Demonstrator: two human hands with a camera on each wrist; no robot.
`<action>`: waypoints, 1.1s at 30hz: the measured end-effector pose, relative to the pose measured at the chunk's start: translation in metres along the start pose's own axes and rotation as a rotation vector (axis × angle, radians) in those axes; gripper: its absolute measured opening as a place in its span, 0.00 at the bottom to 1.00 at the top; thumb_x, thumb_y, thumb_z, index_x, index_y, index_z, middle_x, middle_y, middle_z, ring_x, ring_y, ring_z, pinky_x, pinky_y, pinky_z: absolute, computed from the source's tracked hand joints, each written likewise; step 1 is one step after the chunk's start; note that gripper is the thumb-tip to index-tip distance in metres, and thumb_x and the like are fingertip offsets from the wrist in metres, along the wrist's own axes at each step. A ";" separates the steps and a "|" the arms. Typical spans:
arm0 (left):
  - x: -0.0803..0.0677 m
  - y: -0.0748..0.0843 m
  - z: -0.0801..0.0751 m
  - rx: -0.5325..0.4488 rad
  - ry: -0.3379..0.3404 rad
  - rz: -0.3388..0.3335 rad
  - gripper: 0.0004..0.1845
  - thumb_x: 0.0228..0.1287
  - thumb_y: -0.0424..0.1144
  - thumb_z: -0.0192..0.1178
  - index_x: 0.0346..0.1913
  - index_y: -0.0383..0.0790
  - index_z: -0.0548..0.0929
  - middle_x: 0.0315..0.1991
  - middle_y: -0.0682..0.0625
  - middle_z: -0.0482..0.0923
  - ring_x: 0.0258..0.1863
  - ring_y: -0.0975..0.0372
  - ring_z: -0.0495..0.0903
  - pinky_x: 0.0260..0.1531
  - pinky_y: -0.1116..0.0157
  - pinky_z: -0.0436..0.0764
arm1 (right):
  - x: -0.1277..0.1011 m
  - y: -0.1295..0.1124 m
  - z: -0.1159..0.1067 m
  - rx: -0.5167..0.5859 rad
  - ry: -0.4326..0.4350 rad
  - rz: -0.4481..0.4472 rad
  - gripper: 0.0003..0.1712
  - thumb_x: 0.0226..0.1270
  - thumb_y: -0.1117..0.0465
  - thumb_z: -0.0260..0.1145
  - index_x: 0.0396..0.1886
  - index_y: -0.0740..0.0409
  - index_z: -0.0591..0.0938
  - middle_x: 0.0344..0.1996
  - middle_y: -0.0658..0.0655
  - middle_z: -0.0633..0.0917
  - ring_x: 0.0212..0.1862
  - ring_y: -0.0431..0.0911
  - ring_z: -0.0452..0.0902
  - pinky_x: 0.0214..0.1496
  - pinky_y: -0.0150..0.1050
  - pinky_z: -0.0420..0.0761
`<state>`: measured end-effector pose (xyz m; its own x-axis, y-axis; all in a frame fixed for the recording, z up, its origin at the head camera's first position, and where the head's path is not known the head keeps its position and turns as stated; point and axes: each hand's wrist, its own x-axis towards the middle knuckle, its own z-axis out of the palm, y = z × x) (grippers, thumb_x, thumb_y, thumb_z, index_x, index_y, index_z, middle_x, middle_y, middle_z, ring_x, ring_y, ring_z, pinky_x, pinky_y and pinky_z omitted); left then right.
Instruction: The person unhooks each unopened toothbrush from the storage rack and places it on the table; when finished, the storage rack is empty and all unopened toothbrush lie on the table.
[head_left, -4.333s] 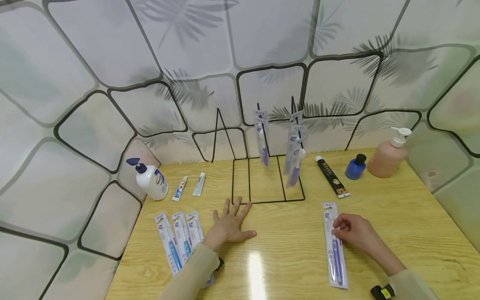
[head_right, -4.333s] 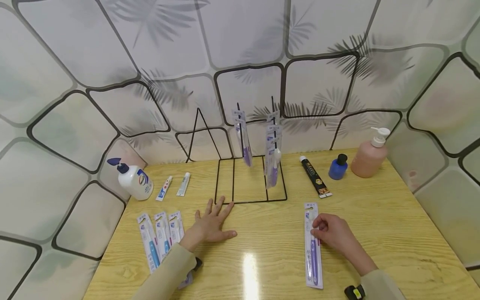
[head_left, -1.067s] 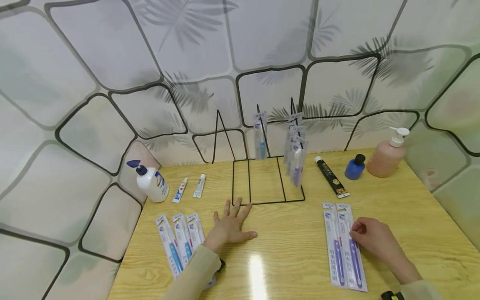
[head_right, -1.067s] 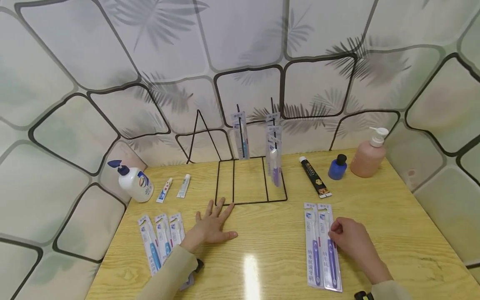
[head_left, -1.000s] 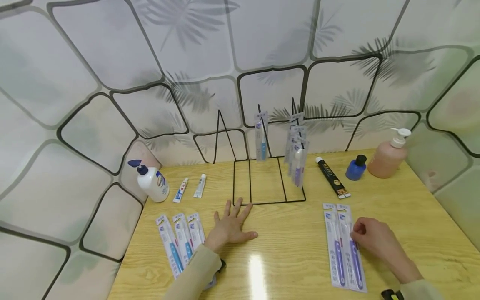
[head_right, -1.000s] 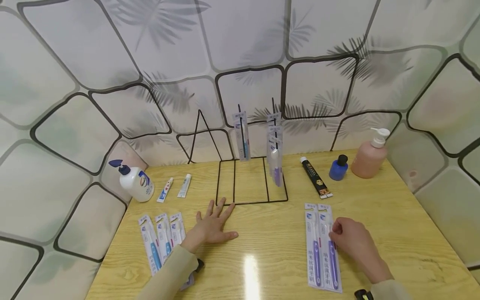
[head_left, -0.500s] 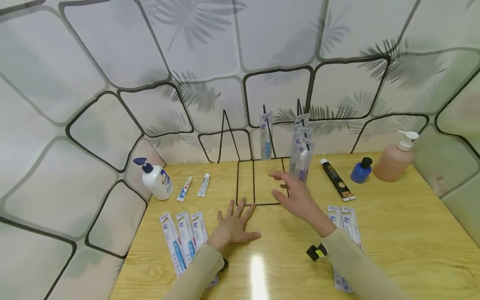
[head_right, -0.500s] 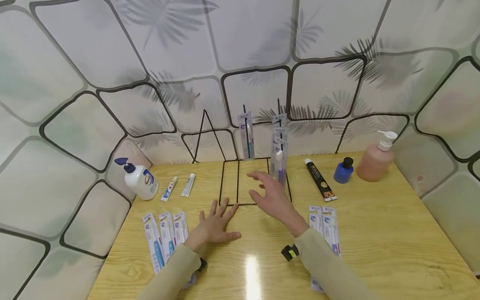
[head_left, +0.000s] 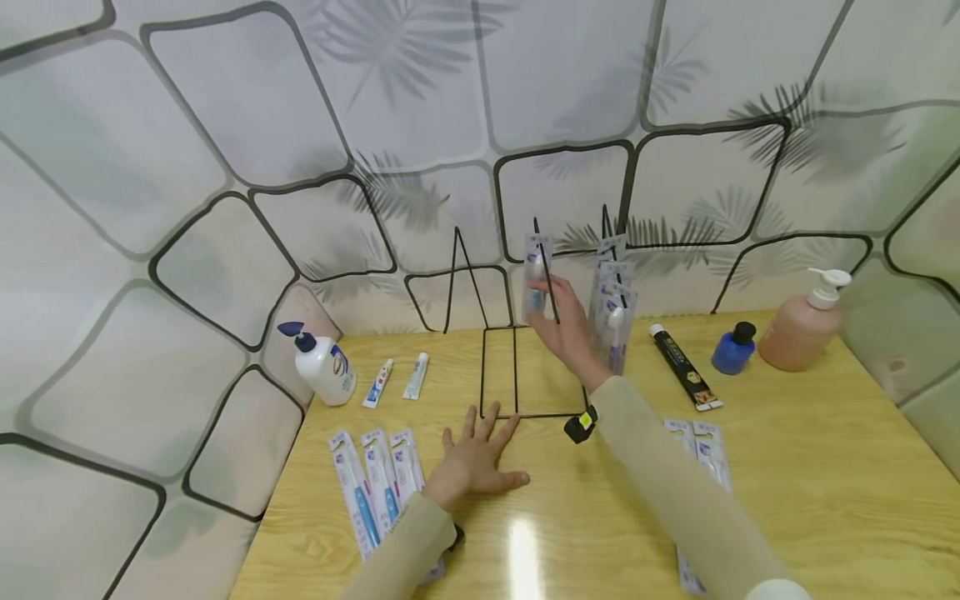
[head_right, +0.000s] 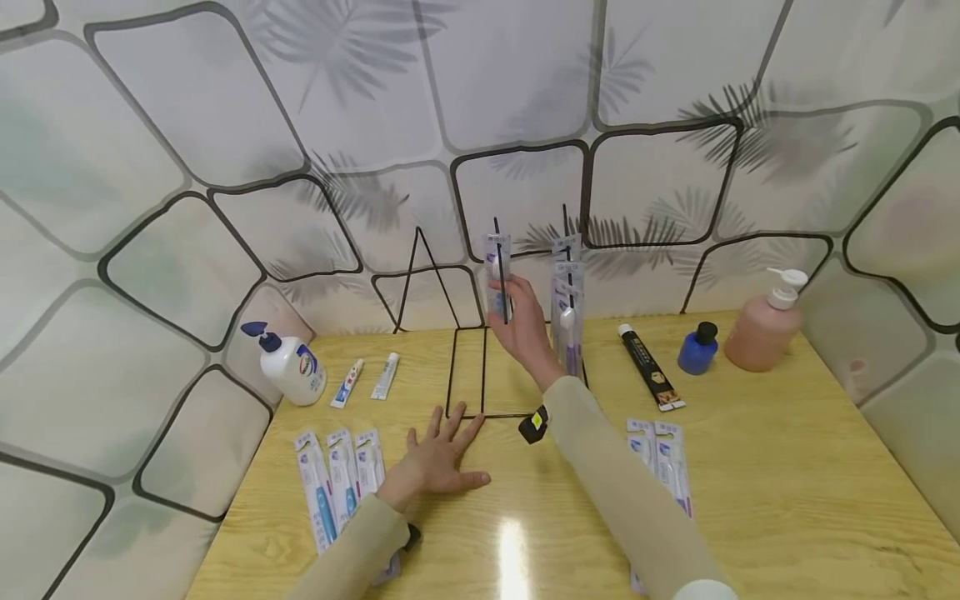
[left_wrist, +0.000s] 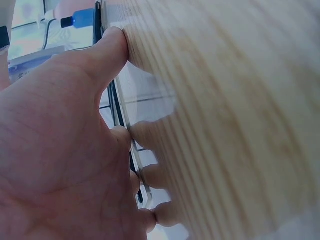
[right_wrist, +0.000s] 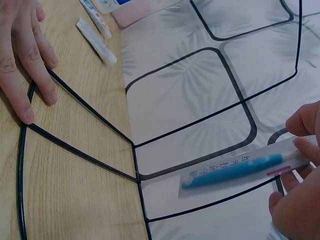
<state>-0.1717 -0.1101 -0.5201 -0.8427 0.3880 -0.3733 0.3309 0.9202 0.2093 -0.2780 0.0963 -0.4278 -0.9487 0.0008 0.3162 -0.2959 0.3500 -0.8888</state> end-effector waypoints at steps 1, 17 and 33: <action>0.000 0.000 0.000 -0.001 0.000 0.000 0.52 0.62 0.77 0.53 0.82 0.67 0.42 0.85 0.50 0.32 0.83 0.41 0.33 0.69 0.25 0.47 | 0.000 0.001 0.000 -0.003 0.005 -0.010 0.24 0.70 0.66 0.63 0.65 0.59 0.79 0.75 0.60 0.67 0.75 0.59 0.63 0.72 0.60 0.68; 0.001 0.000 0.004 0.013 0.024 0.001 0.52 0.60 0.78 0.53 0.82 0.67 0.43 0.85 0.51 0.34 0.83 0.41 0.35 0.69 0.25 0.50 | -0.069 -0.020 -0.013 0.145 -0.030 0.033 0.30 0.67 0.77 0.56 0.69 0.62 0.74 0.71 0.61 0.68 0.70 0.57 0.67 0.70 0.54 0.74; 0.001 -0.001 0.005 0.021 0.022 0.014 0.53 0.61 0.77 0.52 0.82 0.66 0.41 0.85 0.50 0.32 0.83 0.41 0.33 0.68 0.24 0.49 | -0.194 0.007 -0.087 -0.130 -0.048 0.151 0.06 0.64 0.67 0.73 0.39 0.54 0.87 0.35 0.53 0.89 0.31 0.36 0.84 0.33 0.32 0.84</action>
<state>-0.1712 -0.1102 -0.5252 -0.8472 0.3996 -0.3501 0.3514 0.9157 0.1948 -0.0863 0.1804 -0.4663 -0.9864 0.0184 0.1636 -0.1362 0.4671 -0.8736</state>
